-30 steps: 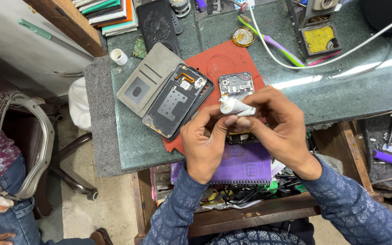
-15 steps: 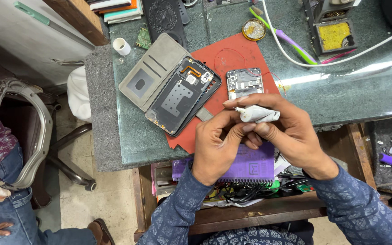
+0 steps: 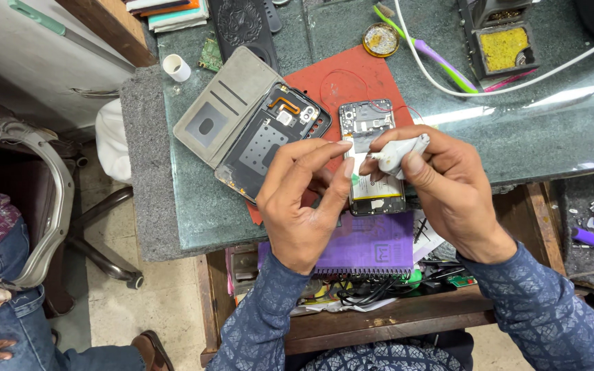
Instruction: The person disassembles a smartphone, removes the back cover, and uses a screwdriver to unscrew internal components. They then apply adhesive from a tube to the battery area and reposition the back cover onto the phone chassis.
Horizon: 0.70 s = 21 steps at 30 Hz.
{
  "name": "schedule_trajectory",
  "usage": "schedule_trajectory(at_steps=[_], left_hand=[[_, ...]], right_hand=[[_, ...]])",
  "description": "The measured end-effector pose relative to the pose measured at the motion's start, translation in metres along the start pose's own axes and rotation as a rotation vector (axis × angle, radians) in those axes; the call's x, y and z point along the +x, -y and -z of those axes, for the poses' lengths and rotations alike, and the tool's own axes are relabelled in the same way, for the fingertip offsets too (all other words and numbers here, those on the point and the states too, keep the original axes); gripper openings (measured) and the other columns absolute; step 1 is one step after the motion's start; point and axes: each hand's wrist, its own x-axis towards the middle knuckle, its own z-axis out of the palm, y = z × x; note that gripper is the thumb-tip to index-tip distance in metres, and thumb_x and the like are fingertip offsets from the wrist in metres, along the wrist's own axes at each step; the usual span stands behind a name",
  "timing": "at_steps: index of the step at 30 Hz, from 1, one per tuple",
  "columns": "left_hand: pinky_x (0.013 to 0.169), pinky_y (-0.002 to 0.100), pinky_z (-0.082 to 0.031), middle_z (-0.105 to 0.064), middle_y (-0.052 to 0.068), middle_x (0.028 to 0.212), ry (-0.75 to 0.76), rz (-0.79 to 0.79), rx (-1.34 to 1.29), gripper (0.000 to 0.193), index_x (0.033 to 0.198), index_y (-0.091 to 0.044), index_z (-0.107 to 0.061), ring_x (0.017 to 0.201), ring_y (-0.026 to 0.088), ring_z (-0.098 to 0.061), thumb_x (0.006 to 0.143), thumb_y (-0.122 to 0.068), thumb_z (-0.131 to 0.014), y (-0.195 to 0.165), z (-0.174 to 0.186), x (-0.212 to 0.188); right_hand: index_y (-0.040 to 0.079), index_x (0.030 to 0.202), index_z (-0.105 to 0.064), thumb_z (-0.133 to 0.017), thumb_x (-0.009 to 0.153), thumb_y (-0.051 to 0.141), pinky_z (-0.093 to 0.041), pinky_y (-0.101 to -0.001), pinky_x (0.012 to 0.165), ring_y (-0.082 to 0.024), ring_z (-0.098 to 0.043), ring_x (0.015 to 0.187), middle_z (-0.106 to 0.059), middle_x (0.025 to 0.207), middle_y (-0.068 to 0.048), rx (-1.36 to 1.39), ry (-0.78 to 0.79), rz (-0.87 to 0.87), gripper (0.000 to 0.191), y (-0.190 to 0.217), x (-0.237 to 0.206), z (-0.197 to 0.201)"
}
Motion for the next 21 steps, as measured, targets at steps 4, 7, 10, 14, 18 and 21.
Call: schedule_trajectory(at_steps=[4,7,10,14,18,21], left_hand=[[0.064,0.021,-0.054,-0.07,0.004,0.111,0.008,-0.083,0.038,0.021,0.117,-0.008,-0.073,0.077,0.007,-0.066,0.097,-0.005,-0.078,-0.0004,-0.0004,-0.0024],[0.067,0.022,-0.057,-0.07,0.004,0.11,0.0,-0.103,0.064,0.022,0.117,-0.008,-0.073,0.081,0.008,-0.067,0.096,-0.005,-0.079,-0.0009,-0.002,-0.0055],[0.067,0.022,-0.058,-0.07,0.004,0.111,-0.008,-0.131,0.092,0.022,0.116,-0.007,-0.073,0.086,0.01,-0.067,0.096,-0.005,-0.08,-0.0001,-0.0028,-0.0052],[0.067,0.022,-0.058,-0.071,0.005,0.11,-0.007,-0.125,0.093,0.02,0.114,-0.006,-0.073,0.088,0.011,-0.066,0.096,-0.003,-0.08,-0.0002,-0.0019,-0.0057],[0.066,0.023,-0.057,-0.07,0.004,0.108,-0.022,-0.144,0.107,0.02,0.112,-0.007,-0.072,0.083,0.011,-0.064,0.094,-0.003,-0.08,0.0006,-0.0029,-0.0049],[0.068,0.028,-0.054,-0.069,0.004,0.103,-0.041,-0.171,0.158,0.021,0.109,-0.007,-0.072,0.084,0.014,-0.062,0.092,-0.002,-0.081,0.0008,-0.0032,-0.0053]], right_hand=[[-0.008,0.131,-0.062,-0.06,0.109,0.024,-0.054,-0.0341,0.103,-0.02,-0.069,0.112,-0.071,0.118,-0.015,-0.046,0.013,0.015,0.038,-0.0007,-0.002,-0.0024],[-0.007,0.131,-0.062,-0.061,0.109,0.023,-0.054,-0.0326,0.102,-0.019,-0.069,0.111,-0.071,0.118,-0.014,-0.058,-0.007,0.013,0.038,-0.0006,-0.0021,-0.0023],[-0.006,0.131,-0.062,-0.06,0.108,0.023,-0.055,-0.031,0.099,-0.017,-0.07,0.109,-0.072,0.117,-0.013,-0.095,-0.01,0.003,0.037,-0.0006,-0.0022,-0.0024],[-0.006,0.131,-0.063,-0.06,0.108,0.023,-0.055,-0.0292,0.098,-0.016,-0.07,0.108,-0.073,0.117,-0.011,-0.159,0.018,0.013,0.037,-0.0005,-0.0029,-0.0034],[-0.005,0.131,-0.064,-0.06,0.109,0.023,-0.055,-0.0288,0.099,-0.014,-0.068,0.11,-0.072,0.12,-0.01,-0.199,0.019,0.041,0.036,0.0,-0.0028,-0.0047],[-0.004,0.132,-0.064,-0.06,0.108,0.022,-0.055,-0.0288,0.1,-0.014,-0.068,0.111,-0.072,0.122,-0.01,-0.236,0.02,0.06,0.036,-0.0001,-0.0033,-0.0061]])
